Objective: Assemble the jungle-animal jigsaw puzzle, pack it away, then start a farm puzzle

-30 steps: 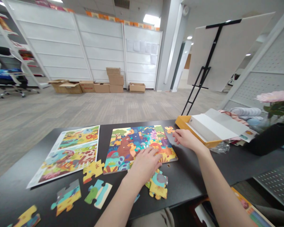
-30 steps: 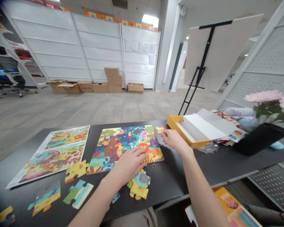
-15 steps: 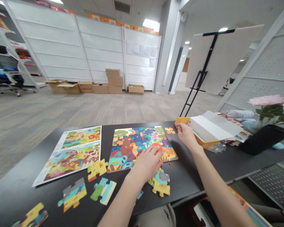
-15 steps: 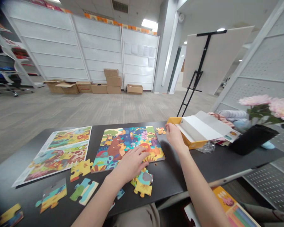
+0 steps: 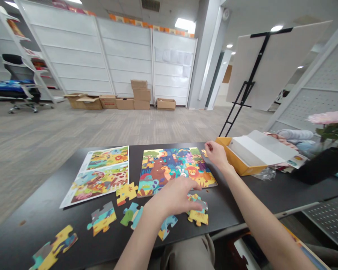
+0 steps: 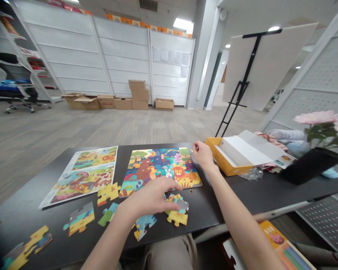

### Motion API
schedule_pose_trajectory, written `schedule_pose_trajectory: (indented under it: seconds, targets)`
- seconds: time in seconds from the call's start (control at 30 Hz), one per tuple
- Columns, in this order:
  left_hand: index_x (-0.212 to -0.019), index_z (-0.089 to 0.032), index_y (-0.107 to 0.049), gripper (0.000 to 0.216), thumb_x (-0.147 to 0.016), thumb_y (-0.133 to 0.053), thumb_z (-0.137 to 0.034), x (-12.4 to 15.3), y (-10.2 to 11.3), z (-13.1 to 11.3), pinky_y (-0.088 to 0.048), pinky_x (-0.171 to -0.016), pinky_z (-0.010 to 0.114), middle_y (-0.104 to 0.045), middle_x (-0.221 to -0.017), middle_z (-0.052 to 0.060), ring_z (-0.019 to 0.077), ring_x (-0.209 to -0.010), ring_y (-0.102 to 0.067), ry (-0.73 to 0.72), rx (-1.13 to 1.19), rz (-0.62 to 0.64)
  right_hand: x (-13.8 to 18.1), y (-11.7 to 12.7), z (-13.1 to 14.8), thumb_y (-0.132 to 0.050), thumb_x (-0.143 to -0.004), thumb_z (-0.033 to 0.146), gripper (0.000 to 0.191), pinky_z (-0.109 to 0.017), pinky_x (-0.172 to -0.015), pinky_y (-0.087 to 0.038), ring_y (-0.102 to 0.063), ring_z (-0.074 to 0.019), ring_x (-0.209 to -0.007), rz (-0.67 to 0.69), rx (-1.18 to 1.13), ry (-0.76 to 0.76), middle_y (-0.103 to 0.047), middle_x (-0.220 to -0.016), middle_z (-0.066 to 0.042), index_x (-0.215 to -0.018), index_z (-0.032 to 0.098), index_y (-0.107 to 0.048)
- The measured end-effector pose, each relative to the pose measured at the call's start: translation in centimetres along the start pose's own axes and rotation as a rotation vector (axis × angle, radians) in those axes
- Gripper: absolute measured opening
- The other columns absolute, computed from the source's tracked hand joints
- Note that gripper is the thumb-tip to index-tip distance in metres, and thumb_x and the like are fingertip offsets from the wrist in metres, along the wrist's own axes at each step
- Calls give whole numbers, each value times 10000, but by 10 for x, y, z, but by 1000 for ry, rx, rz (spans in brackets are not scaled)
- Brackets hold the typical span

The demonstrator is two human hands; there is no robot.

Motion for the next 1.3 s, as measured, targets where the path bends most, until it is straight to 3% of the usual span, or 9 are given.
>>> schedule_pose_trajectory:
  seconds: [0.13,0.33,0.47,0.57,0.67,0.87,1.03,1.3]
  targets:
    - [-1227,-269,-693,690,-608,-885,-504,2,-5,-10,-530,-898,369,-732,-1183,47,296,-1067,-674,12,-10,187,5,4,-7,-527,-912,300,207,-293,-691,-475,-666,-210,-726,11,-7,8,-747,-808,-71,-882,198,-705]
    - [-1200,-223,-688,610,-626,-872,-322,-3,-5,-17,-510,-935,375,-709,-1187,71,301,-1096,-648,2,-146,218,7,6,-11,-526,-910,310,214,-291,-687,-488,-672,-209,-725,29,-13,12,-751,-808,-69,-880,199,-707]
    - [-1268,-209,-629,679,-632,-853,-288,-3,-5,-20,-509,-942,385,-679,-1242,86,306,-1129,-631,0,-117,231,8,8,-7,-531,-904,321,219,-302,-681,-480,-682,-221,-736,38,12,14,-753,-817,-76,-886,199,-712]
    - [-1271,-219,-603,647,-663,-817,-272,4,4,-16,-521,-925,367,-661,-1236,81,287,-1120,-632,-11,-37,143,9,10,-5,-532,-901,324,222,-306,-679,-478,-686,-225,-737,38,14,4,-754,-813,-79,-887,198,-714]
    - [-1249,-225,-596,520,-754,-739,-291,19,26,-2,-508,-973,370,-649,-1243,79,269,-1152,-617,48,-6,-48,9,10,-6,-540,-896,329,217,-305,-675,-478,-688,-225,-738,39,14,-4,-753,-807,-75,-888,201,-715]
    - [-1263,-207,-578,444,-850,-621,-366,65,77,54,-493,-1013,408,-663,-1280,105,285,-1166,-633,402,-219,-467,10,9,-7,-547,-886,333,212,-306,-677,-480,-688,-225,-738,59,21,-5,-753,-801,-69,-884,203,-714]
    - [-1267,-174,-579,472,-849,-568,-393,100,94,84,-468,-1050,439,-661,-1321,127,318,-1215,-618,597,-305,-505,10,9,-6,-552,-878,333,209,-303,-662,-475,-684,-223,-725,68,32,8,-757,-795,-70,-881,209,-721]
    - [-1183,-192,-606,422,-812,-595,-395,130,95,107,-467,-1053,425,-678,-1282,118,314,-1197,-627,577,-370,-493,9,5,-11,-556,-886,352,225,-320,-680,-486,-694,-237,-734,86,65,21,-760,-808,-78,-892,204,-725]
Point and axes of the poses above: each hand's wrist, its own x-axis away from the middle knuckle, its own y-axis out of the back of the hand, z = x × y, the point moved 1 cm from there along -x, towards the middle knuckle
